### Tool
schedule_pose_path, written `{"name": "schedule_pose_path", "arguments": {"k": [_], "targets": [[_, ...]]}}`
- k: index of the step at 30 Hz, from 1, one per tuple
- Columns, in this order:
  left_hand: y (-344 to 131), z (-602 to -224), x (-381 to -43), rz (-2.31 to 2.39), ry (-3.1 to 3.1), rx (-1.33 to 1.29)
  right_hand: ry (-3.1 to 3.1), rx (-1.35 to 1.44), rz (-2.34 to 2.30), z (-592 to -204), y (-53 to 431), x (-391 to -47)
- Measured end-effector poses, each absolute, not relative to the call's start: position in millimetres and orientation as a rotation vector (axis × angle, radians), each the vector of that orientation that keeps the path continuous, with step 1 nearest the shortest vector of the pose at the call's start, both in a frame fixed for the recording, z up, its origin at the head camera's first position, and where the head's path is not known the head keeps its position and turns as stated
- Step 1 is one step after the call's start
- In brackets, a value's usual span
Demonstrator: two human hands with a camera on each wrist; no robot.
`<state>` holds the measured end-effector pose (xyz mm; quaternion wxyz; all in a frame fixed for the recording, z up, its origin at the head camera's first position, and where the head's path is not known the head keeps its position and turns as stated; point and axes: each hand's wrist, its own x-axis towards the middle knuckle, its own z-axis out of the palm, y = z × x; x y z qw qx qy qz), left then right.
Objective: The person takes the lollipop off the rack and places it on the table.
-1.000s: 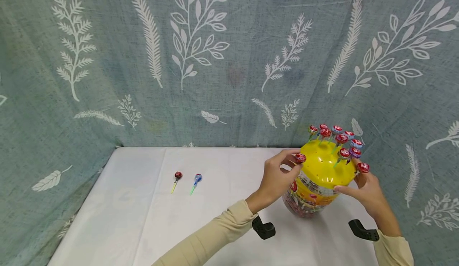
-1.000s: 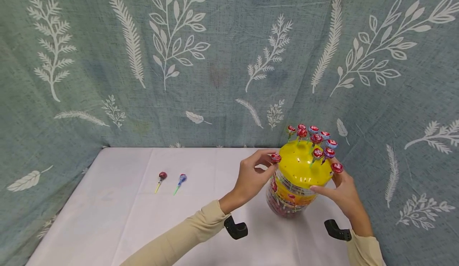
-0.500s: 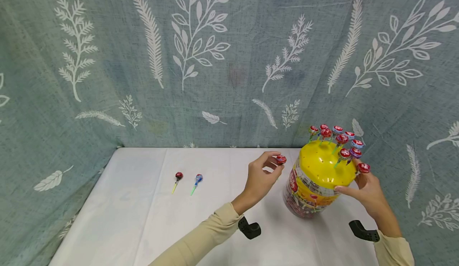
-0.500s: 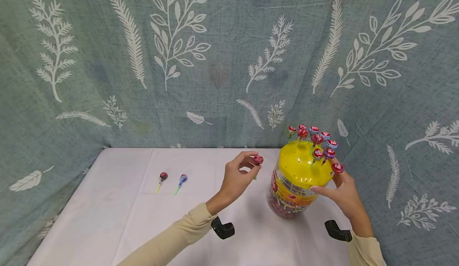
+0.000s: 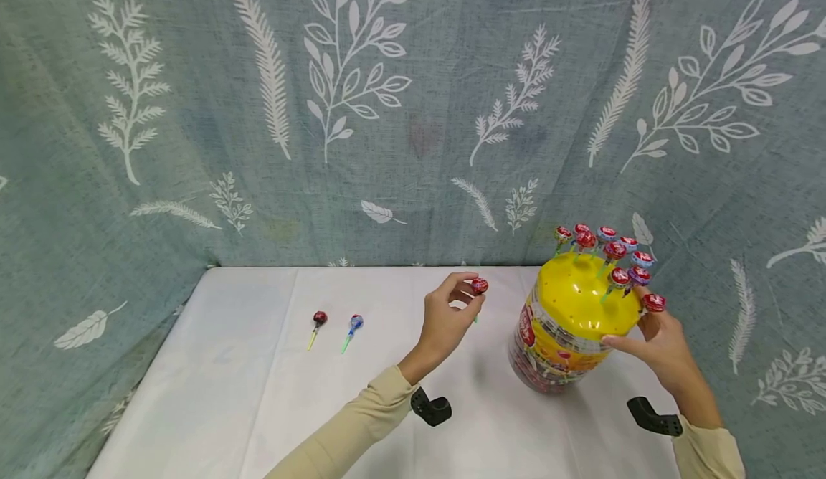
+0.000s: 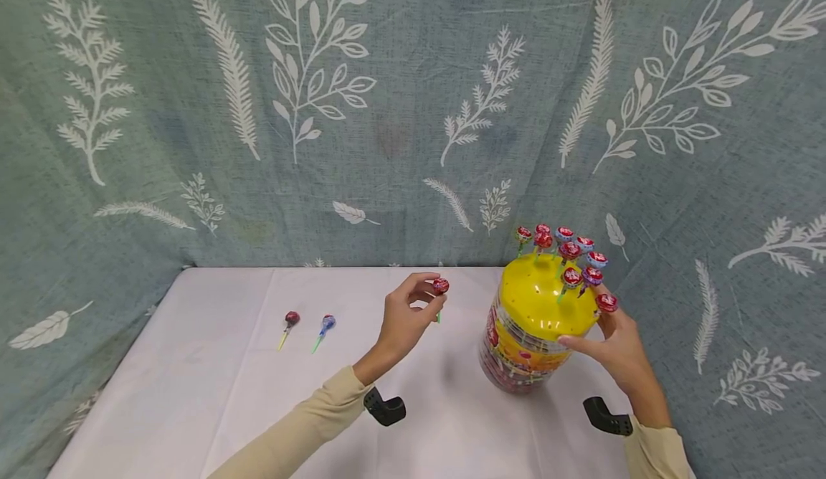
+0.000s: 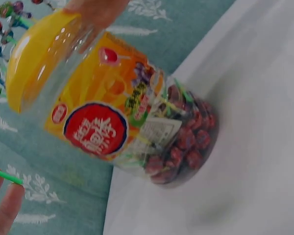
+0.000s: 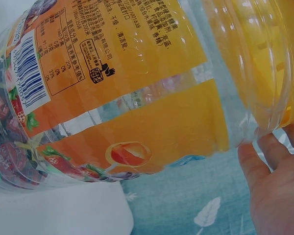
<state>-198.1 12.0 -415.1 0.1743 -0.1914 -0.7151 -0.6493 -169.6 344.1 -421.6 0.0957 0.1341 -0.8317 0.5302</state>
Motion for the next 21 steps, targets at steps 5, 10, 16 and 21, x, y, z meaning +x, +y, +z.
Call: {"name": "schedule_pose_path", "arguments": {"k": [5, 10, 16, 21], "targets": [[3, -439, -213, -1.826, -2.027, -0.490, -2.450, 0.401, 1.573, -422, 344, -170], [-9, -464, -227, -1.825, -2.034, -0.415, -2.455, 0.406, 1.567, -421, 344, -170], [-24, -480, -230, -1.881, -2.040, -0.338, -2.466, 0.397, 1.561, -420, 344, -171], [-34, -486, -230, -1.912, -2.054, -0.289, -2.463, 0.388, 1.547, -421, 344, -171]]}}
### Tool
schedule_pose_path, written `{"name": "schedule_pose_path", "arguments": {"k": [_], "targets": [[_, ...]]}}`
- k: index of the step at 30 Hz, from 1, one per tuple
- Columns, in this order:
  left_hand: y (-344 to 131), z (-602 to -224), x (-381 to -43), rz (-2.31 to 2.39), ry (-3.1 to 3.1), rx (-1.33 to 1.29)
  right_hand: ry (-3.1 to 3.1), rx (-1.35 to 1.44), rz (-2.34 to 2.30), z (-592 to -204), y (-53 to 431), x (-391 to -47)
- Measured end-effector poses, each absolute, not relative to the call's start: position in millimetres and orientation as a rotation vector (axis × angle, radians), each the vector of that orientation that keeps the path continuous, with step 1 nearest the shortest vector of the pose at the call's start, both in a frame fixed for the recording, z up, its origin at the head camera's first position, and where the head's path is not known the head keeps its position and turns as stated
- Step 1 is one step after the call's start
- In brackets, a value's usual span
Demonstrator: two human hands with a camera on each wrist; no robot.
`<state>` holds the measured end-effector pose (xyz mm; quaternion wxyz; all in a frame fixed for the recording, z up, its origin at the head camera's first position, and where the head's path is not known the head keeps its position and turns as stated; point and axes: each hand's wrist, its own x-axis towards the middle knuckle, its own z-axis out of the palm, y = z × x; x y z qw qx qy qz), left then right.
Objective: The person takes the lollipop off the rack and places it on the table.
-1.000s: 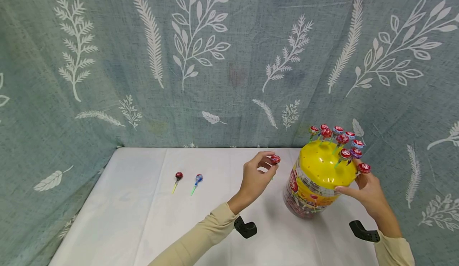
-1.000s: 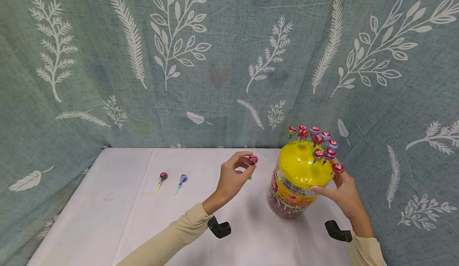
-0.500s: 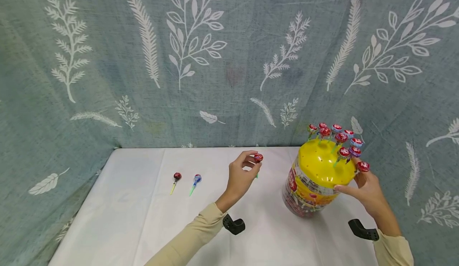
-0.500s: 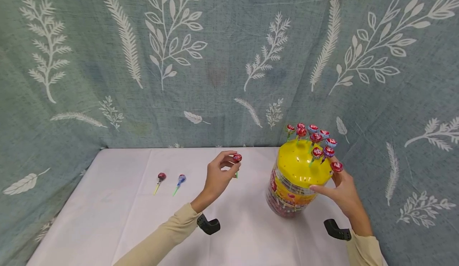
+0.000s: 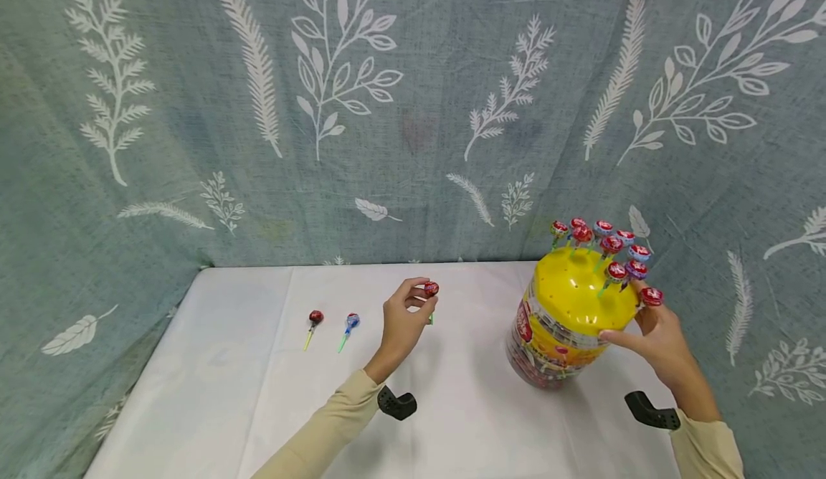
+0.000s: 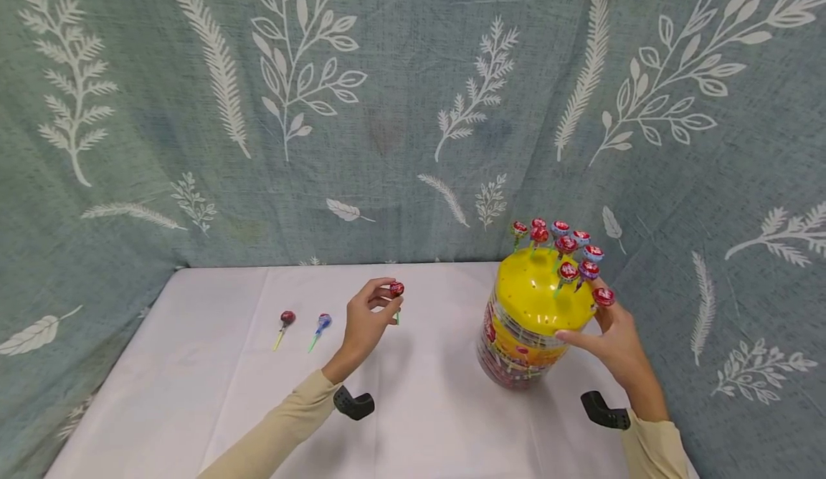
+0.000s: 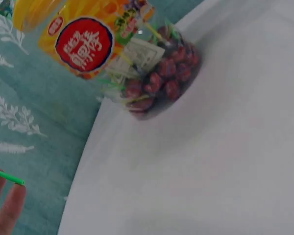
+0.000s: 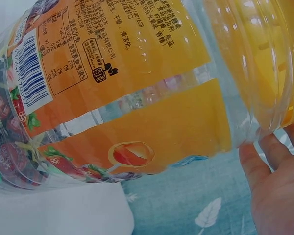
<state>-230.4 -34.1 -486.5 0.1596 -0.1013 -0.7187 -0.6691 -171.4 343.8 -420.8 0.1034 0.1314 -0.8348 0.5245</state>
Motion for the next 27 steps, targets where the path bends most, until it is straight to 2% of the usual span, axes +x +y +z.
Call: {"name": "schedule_pose_path", "arguments": {"k": [7, 16, 20, 27], "targets": [[-49, -478, -220, -1.931, -2.118, -0.205, -2.470, 0.380, 1.529, -420, 343, -172], [-66, -513, -232, -1.862, -2.147, -0.124, -2.441, 0.394, 1.595, -421, 344, -172], [-72, -501, -224, -1.860, -2.167, -0.101, -2.435, 0.389, 1.599, -421, 344, -172], [-86, -537, -240, -1.818, -2.227, 0.037, -2.437, 0.387, 1.602, -421, 344, -171]]}}
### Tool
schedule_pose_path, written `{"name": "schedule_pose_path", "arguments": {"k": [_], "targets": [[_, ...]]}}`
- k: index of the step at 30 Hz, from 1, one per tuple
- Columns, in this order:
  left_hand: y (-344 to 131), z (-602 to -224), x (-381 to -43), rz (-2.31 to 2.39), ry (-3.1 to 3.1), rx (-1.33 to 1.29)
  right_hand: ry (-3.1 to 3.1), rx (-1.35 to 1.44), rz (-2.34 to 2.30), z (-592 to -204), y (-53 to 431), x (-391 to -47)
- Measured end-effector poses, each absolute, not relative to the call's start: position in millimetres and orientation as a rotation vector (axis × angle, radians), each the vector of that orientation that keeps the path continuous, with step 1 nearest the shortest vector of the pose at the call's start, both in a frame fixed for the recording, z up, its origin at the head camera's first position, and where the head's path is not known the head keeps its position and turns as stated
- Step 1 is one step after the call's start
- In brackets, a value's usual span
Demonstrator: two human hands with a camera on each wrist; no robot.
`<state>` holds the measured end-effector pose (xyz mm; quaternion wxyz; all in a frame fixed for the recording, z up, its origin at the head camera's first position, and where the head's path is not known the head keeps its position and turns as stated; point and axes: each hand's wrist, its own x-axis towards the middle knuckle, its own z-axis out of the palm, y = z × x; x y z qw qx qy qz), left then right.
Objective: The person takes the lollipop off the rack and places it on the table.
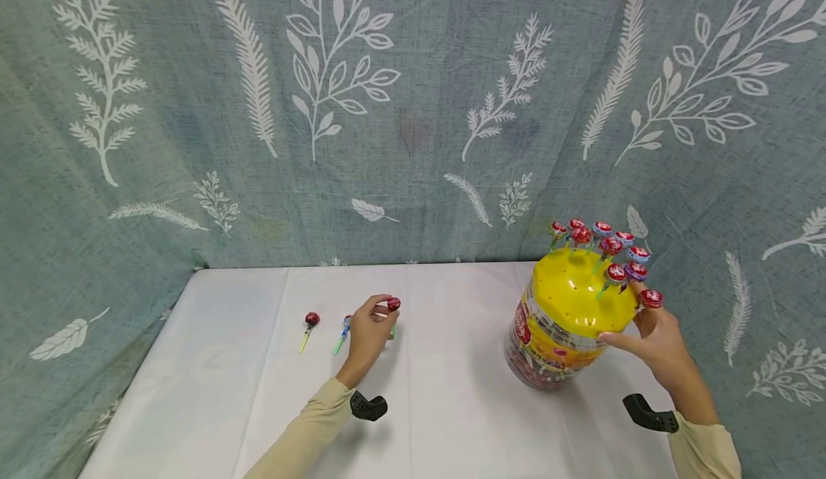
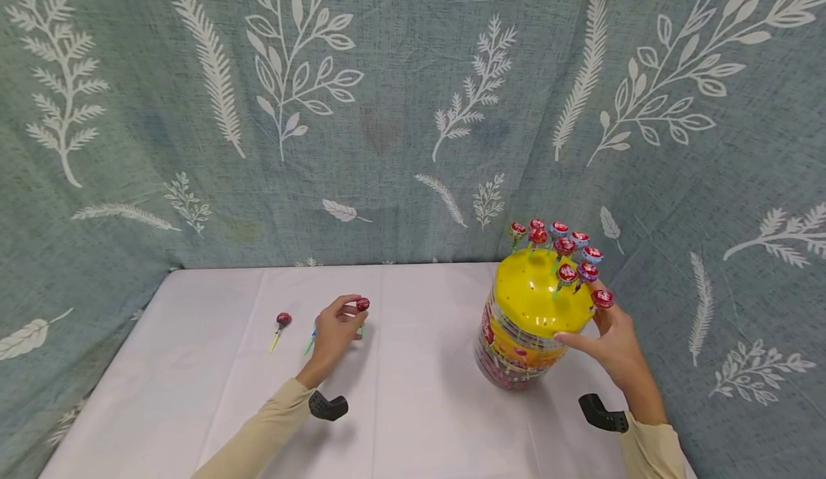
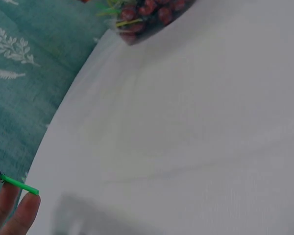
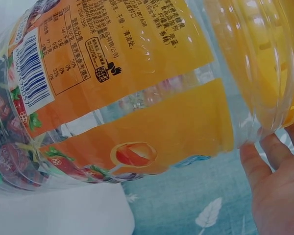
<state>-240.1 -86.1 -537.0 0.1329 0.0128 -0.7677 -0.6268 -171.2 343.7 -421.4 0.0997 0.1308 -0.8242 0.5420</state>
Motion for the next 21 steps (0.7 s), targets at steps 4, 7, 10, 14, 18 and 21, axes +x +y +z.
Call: {"name": "schedule_pose_path", "arguments": {"k": [4, 7, 10, 14, 18, 21], "targets": [[-93, -547, -242, -1.795, -2.283, 0.110, -2.436, 0.384, 1.607, -421, 343, -171], [-97, -552, -243, -1.742, -2.342, 0.156, -2.439, 0.378, 1.593, -421, 343, -171], [-100, -556, -244, -1.675, -2.401, 0.206, -2.445, 0.371, 1.576, -421, 343, -170], [-103, -560, -244, -1.628, -2.467, 0.245, -2.440, 0.368, 1.575, -422, 343, -171], [-105, -565, -245, -1.617, -2.504, 0.273, -2.402, 0.388, 1.631, -423, 343, -171], [-106, -567, -246, -1.603, -2.523, 0.299, -2.393, 0.398, 1.646, -423, 343, -172]]}}
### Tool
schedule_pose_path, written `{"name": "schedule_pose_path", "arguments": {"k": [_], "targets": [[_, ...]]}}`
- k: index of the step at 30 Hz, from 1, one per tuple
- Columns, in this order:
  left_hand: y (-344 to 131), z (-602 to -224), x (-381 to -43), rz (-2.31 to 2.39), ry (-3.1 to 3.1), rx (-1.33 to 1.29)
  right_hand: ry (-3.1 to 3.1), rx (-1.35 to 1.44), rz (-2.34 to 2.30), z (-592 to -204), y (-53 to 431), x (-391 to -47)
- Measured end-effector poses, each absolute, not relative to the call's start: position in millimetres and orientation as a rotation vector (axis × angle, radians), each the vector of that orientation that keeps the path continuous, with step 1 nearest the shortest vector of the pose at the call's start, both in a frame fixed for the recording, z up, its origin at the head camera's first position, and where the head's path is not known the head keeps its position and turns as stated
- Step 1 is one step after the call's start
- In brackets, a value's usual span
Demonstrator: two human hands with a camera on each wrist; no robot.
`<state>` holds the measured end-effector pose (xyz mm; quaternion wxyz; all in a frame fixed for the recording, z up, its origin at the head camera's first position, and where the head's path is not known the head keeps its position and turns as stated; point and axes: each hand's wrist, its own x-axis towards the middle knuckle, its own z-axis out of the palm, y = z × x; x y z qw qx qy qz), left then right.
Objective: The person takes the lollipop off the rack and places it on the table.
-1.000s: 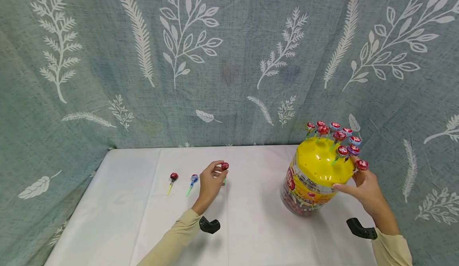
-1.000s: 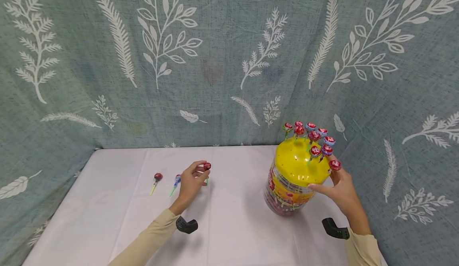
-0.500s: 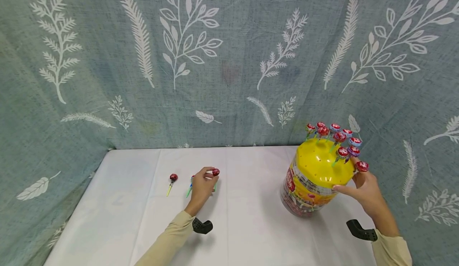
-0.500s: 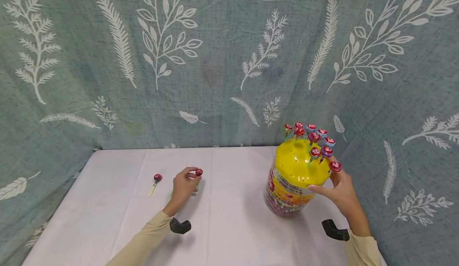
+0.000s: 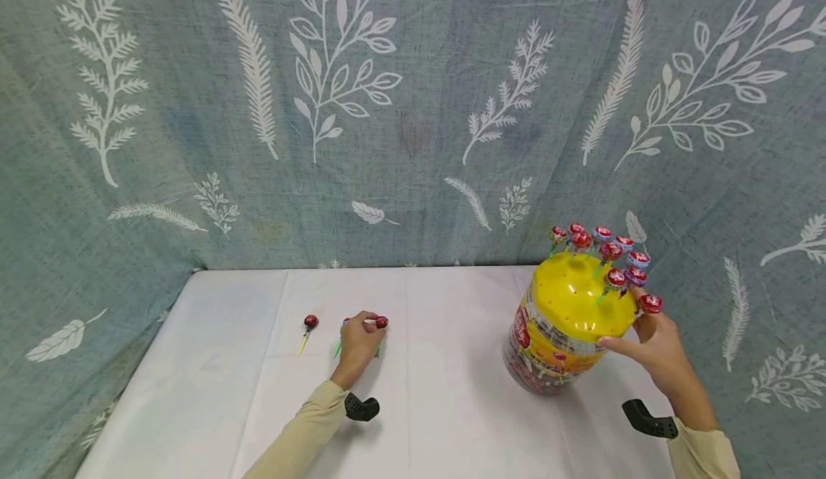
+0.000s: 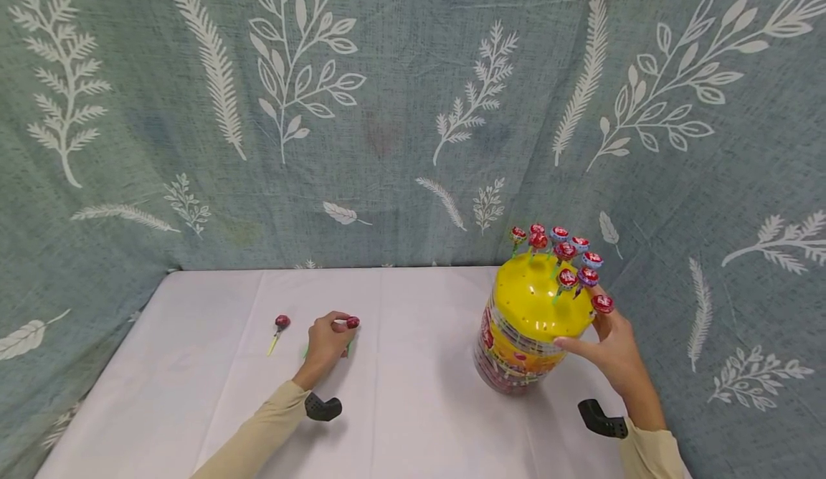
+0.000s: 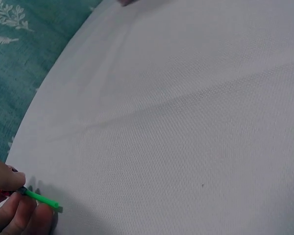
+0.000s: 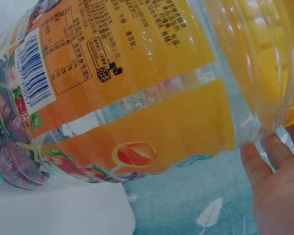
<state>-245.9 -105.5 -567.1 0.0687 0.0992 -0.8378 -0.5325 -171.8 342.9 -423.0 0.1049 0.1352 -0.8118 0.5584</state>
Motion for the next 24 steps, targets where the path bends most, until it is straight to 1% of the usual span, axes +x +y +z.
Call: {"name": "schedule_pose_path", "arguments": {"k": [7, 14, 24], "targets": [[-106.2, -566.1, -247.1, -1.531, -2.558, 0.304, -2.427, 0.378, 1.613, -423.9, 343.8, -171.1], [-104.8, -564.3, -246.5, -1.355, -2.581, 0.258, -2.425, 0.378, 1.609, -423.8, 342.6, -170.6], [-103.5, -559.9, -246.5, -1.328, -2.525, 0.233, -2.410, 0.386, 1.609, -424.1, 342.6, -171.7]]}}
